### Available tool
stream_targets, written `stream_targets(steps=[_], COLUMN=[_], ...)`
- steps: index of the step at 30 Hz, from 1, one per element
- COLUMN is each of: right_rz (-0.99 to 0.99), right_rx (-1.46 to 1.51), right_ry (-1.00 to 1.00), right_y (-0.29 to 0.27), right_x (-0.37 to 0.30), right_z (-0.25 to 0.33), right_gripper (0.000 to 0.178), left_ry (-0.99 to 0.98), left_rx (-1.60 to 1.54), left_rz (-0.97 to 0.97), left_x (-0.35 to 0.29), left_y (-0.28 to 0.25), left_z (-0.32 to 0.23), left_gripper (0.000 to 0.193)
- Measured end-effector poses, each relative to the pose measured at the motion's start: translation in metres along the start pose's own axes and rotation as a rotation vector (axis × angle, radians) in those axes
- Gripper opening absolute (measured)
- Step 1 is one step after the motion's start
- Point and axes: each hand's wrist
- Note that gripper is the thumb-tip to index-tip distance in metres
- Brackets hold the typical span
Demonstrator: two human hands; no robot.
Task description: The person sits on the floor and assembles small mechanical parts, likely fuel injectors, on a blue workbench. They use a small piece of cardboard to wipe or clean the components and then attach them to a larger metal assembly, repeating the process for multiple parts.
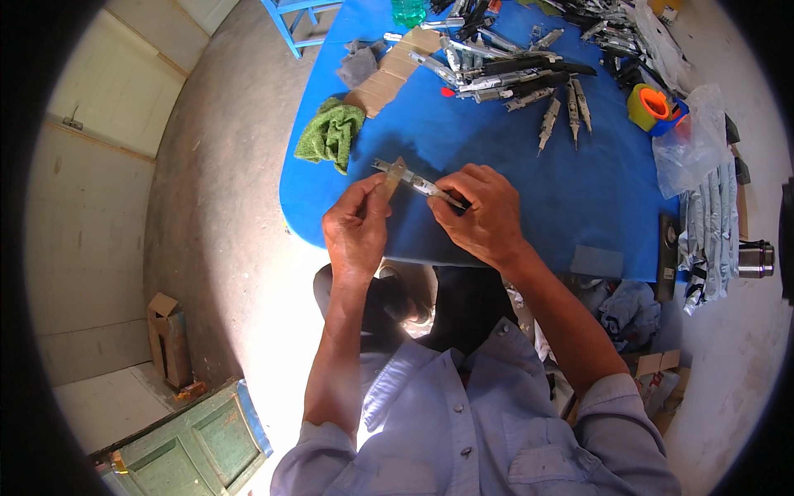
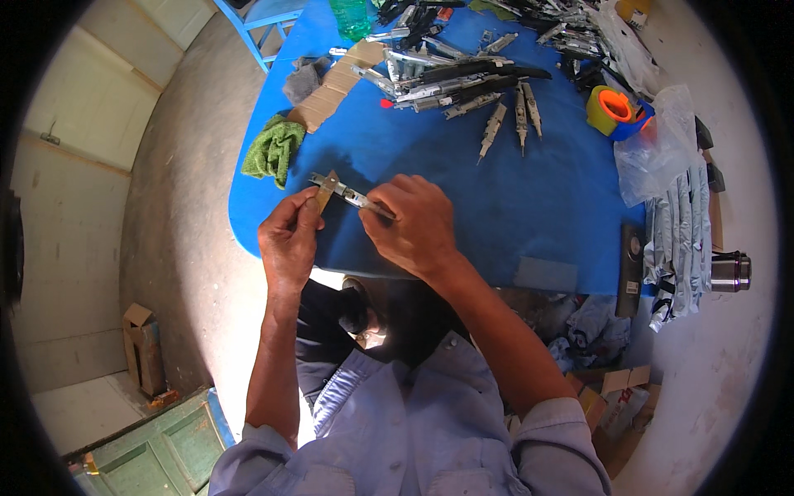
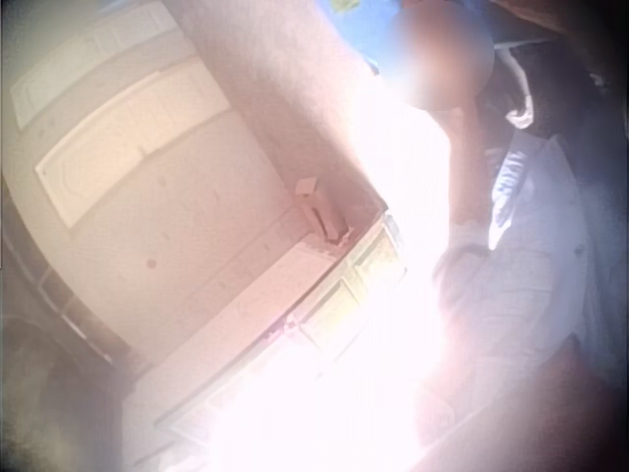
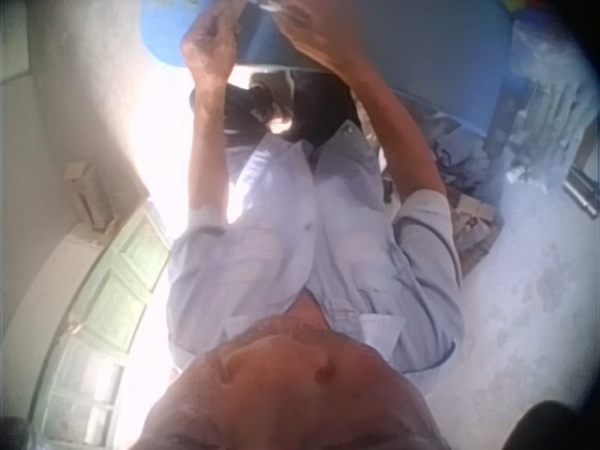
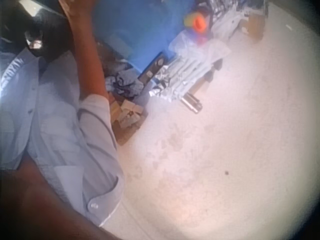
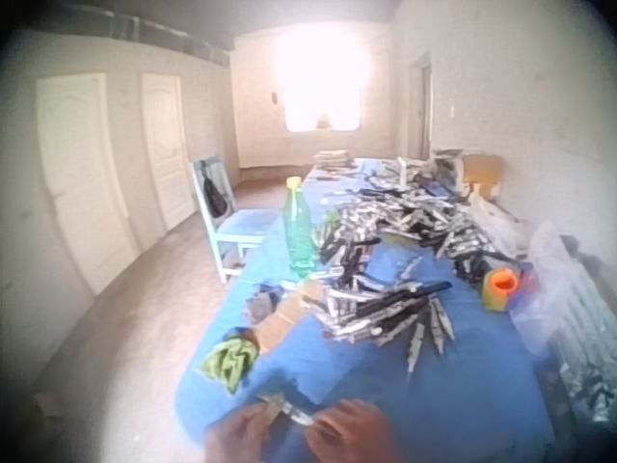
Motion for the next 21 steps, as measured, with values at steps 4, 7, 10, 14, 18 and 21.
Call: stream_targets(steps=[4,7,10,14,18,21], right_rz=[0.002,0.014,-0.002,0.022,0.010,0.011], right_rx=[-0.010,-0.013,-0.001,-0.009,-0.010,-0.010], right_ry=[0.000,-0.006,-0.007,0.001,-0.004,0.002], right_y=[-0.0005,-0.0002,0.0007,-0.0018,-0.0003,-0.0002], right_x=[-0.0002,0.0006,0.0002,0.0005,0.0006,0.0000], right_z=[0.0006,0.0000,-0.0009,0.0018,0.0003,0.0008], right_gripper=[0.016,0.016,0.016,0.017,0.016,0.016], left_ry=[-0.026,0.006,-0.011,-0.018,0.000,-0.015], left_rx=[0.011,-0.003,0.015,0.000,0.020,-0.006], left_rz=[-0.044,0.007,0.017,-0.066,0.009,-0.008], left_x=[-0.0020,-0.0008,-0.0001,-0.0022,-0.0007,-0.0011], left_y=[0.0024,0.0001,-0.0011,0.0034,-0.0011,0.0008], left_z=[-0.0019,0.0016,-0.0014,-0.0011,-0.0017,-0.0009], left_gripper=[0.020,0.020,0.020,0.020,0.020,0.020])
Point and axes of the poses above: each hand's wrist, its own x-axis towards the middle knuckle, its own y-axis out of the palm, z = x × y, and after that the axes turned 8 degrees about x, right-handed
